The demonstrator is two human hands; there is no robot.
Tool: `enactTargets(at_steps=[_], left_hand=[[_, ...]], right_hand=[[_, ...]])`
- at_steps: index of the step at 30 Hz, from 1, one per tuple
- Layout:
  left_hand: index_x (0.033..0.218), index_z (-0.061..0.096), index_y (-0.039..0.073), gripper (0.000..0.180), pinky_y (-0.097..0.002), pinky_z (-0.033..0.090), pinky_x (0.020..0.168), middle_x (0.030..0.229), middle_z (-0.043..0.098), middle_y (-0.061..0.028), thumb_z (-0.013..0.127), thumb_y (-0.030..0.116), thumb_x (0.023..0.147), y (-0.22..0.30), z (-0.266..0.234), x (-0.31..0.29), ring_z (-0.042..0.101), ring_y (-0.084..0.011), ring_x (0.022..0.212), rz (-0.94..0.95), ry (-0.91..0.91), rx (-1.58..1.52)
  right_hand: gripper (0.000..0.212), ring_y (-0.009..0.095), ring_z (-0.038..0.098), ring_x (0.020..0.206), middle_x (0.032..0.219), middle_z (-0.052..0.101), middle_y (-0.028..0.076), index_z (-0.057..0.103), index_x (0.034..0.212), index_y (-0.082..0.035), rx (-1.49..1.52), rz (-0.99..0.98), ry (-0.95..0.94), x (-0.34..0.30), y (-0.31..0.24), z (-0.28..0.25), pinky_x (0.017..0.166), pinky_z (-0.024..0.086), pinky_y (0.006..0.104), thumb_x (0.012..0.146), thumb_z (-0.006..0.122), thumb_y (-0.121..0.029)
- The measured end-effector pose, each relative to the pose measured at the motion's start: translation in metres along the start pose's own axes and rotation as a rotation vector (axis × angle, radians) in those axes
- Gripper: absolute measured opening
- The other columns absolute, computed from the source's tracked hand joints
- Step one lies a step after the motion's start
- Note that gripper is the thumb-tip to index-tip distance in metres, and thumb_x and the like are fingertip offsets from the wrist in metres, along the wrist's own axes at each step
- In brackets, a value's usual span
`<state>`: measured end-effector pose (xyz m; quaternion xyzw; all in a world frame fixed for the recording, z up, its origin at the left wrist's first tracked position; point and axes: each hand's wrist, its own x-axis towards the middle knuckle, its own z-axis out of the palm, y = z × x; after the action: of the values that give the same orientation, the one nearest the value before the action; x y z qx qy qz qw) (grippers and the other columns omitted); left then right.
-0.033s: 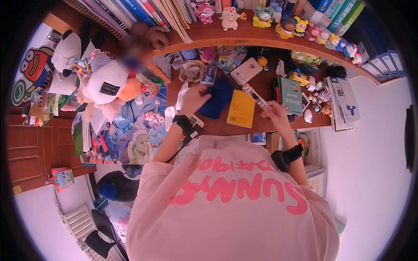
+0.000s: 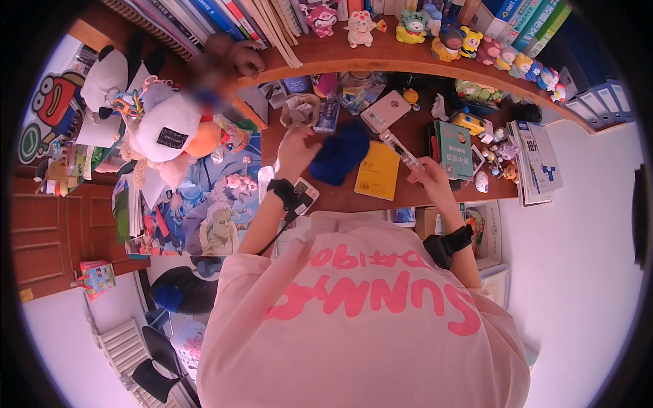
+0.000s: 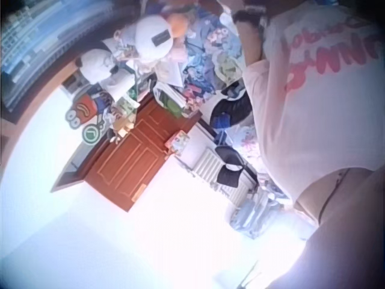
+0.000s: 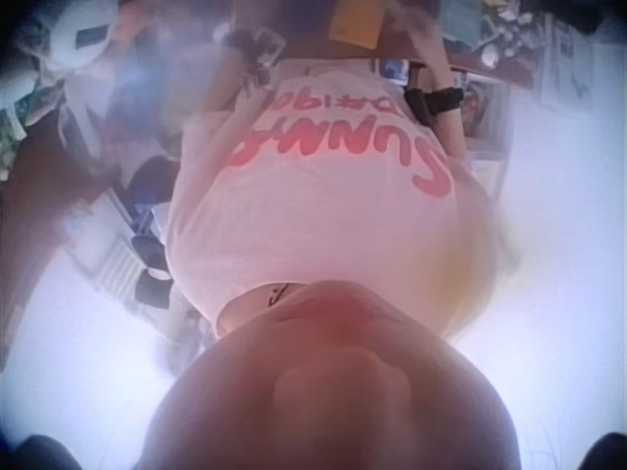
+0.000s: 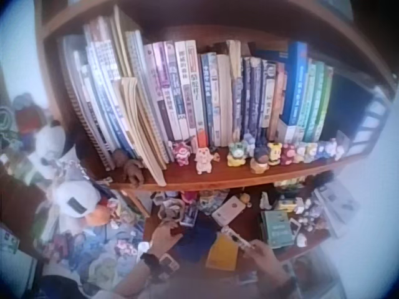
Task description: The person picks up and repositions small items on a shelf, handles a small pink box, a yellow object, and a blue cloth, and finally picks up a yellow notebook.
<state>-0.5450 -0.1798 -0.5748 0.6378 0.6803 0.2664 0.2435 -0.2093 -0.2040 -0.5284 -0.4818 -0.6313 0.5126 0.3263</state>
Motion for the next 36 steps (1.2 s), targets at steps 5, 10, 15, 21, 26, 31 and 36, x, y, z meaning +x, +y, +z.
enactTargets(at_steps=[5,10,15,21,26,31,36], left_hand=[[0.093,0.06,0.005,0.031,-0.0386,0.048,0.073,0.094,0.063,-0.0126,0.069,0.023,0.068,-0.056,-0.011,0.002,0.061,-0.0307,0.081,-0.002,0.58,0.34],[0.093,0.062,0.004,0.022,-0.038,0.047,0.07,0.085,0.063,-0.0151,0.062,0.014,0.073,-0.072,-0.015,0.0,0.06,-0.034,0.082,-0.106,0.391,-0.031],[0.101,0.061,0.003,0.031,-0.0363,0.046,0.079,0.102,0.059,-0.0171,0.049,-0.004,0.074,0.056,-0.044,-0.005,0.058,-0.0334,0.093,0.348,0.46,-0.148],[0.107,0.06,0.003,0.041,-0.0355,0.044,0.09,0.114,0.056,-0.0166,0.043,-0.011,0.072,0.101,-0.012,-0.023,0.053,-0.032,0.106,0.507,0.312,-0.136],[0.107,0.059,0.002,0.042,-0.0357,0.043,0.091,0.113,0.057,-0.016,0.043,-0.012,0.071,0.109,-0.016,-0.022,0.054,-0.031,0.106,0.579,0.383,-0.189],[0.101,0.061,0.001,0.041,-0.0371,0.043,0.09,0.107,0.059,-0.017,0.041,-0.013,0.068,0.091,-0.042,-0.002,0.055,-0.0325,0.103,0.462,0.4,-0.175],[0.1,0.061,-0.001,0.041,-0.035,0.041,0.093,0.109,0.059,-0.0175,0.034,-0.013,0.071,0.096,-0.074,-0.003,0.055,-0.0302,0.106,0.452,0.532,-0.279]], right_hand=[[0.017,0.01,0.059,0.073,0.074,0.062,0.005,0.053,0.093,-0.003,0.152,0.029,-0.102,0.021,0.003,0.005,0.065,0.044,0.0213,0.09,0.051,-0.019],[0.018,0.01,0.058,0.072,0.073,0.06,0.004,0.053,0.091,-0.002,0.189,0.01,-0.174,0.046,-0.014,0.015,0.064,0.044,0.0217,0.09,0.051,-0.019],[0.021,0.01,0.056,0.069,0.071,0.059,0.004,0.055,0.094,0.0,0.151,-0.014,-0.229,0.05,-0.036,0.045,0.063,0.044,0.0223,0.089,0.052,-0.02],[0.023,0.011,0.058,0.065,0.071,0.061,0.006,0.059,0.091,0.002,0.254,-0.042,-0.184,0.052,-0.063,0.06,0.06,0.046,0.0238,0.087,0.053,-0.02],[0.023,0.013,0.059,0.066,0.069,0.06,0.006,0.059,0.094,0.003,0.269,-0.094,-0.164,0.051,-0.075,0.062,0.061,0.046,0.0245,0.088,0.052,-0.018],[0.027,0.012,0.058,0.068,0.073,0.059,0.005,0.054,0.103,0.004,0.387,-0.123,-0.151,0.046,-0.069,0.054,0.065,0.046,0.0236,0.09,0.052,-0.02],[0.03,0.013,0.059,0.073,0.073,0.06,0.005,0.054,0.104,0.003,0.238,0.01,-0.215,0.045,-0.063,0.012,0.069,0.046,0.024,0.091,0.051,-0.024]])
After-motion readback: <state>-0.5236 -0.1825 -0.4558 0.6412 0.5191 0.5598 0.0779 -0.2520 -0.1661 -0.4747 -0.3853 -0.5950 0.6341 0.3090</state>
